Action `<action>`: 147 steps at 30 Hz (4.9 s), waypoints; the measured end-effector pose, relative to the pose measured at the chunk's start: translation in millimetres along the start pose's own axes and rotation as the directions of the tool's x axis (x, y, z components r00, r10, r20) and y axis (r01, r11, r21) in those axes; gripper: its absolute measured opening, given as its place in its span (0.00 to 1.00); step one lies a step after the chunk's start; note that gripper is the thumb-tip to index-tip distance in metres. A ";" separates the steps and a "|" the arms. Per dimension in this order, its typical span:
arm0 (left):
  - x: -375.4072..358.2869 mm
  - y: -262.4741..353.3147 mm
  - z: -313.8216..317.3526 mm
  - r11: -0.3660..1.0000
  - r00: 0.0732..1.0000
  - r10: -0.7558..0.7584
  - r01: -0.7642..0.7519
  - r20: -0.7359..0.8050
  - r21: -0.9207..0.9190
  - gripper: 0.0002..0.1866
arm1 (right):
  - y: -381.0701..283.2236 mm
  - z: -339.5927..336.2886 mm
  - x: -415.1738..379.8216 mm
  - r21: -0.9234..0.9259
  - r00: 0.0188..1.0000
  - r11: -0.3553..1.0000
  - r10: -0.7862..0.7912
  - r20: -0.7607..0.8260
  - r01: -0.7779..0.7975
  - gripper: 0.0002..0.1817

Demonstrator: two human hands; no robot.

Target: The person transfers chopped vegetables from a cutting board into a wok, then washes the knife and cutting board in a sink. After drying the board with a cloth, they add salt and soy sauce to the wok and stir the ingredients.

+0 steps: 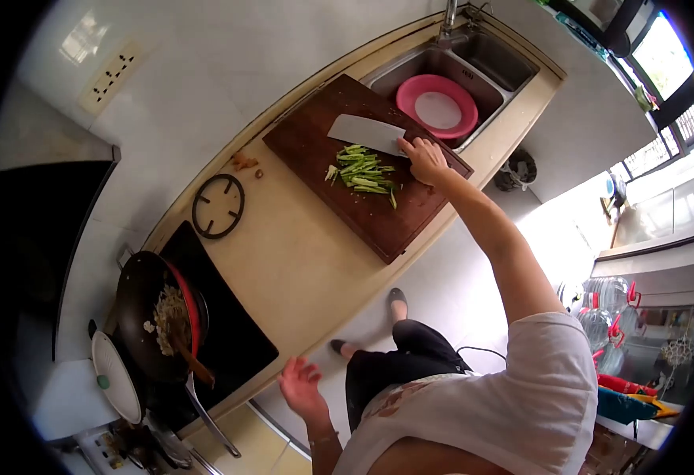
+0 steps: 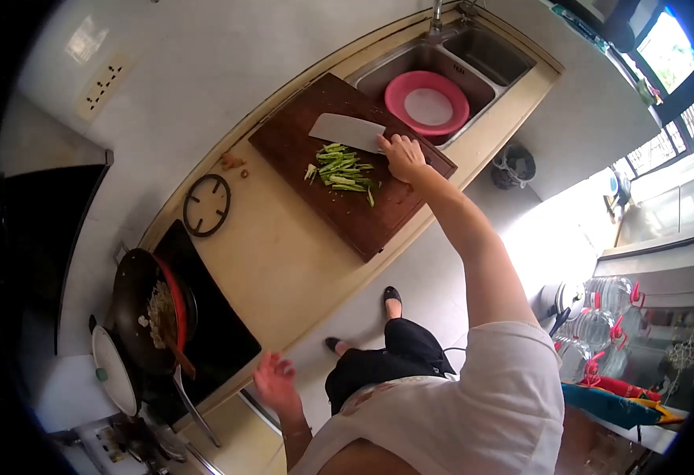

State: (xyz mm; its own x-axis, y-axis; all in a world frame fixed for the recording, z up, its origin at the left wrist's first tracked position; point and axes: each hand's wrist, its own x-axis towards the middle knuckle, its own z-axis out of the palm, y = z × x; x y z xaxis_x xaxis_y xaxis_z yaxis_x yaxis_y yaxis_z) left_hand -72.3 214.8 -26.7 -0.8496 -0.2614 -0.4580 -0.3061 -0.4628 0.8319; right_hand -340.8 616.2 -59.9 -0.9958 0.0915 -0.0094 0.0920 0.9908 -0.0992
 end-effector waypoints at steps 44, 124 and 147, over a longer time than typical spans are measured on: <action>261.2 -54.7 304.9 0.000 0.000 0.318 -1.000 0.948 0.000 0.24 | -188.1 51.9 -99.4 0.946 0.724 -0.259 0.612 0.318 -0.197 0.09; 182.9 299.5 -129.4 -0.640 0.742 0.445 -0.127 0.501 0.757 0.20 | -271.9 -84.7 -141.4 0.822 0.984 0.549 -0.159 -0.077 0.153 0.23; 81.0 -25.6 355.7 0.937 0.730 -0.159 -0.100 0.665 0.333 0.20 | 38.6 -81.4 -110.9 0.610 0.928 0.773 0.080 -0.364 0.173 0.31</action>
State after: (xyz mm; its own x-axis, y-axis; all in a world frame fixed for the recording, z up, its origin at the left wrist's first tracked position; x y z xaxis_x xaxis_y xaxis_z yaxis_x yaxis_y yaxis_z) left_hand -286.1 506.8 26.3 -0.8572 0.4458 -0.2580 -0.3451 -0.1254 0.9301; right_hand -226.9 652.3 18.2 -0.9166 0.2002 0.3460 -0.1011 0.7214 -0.6851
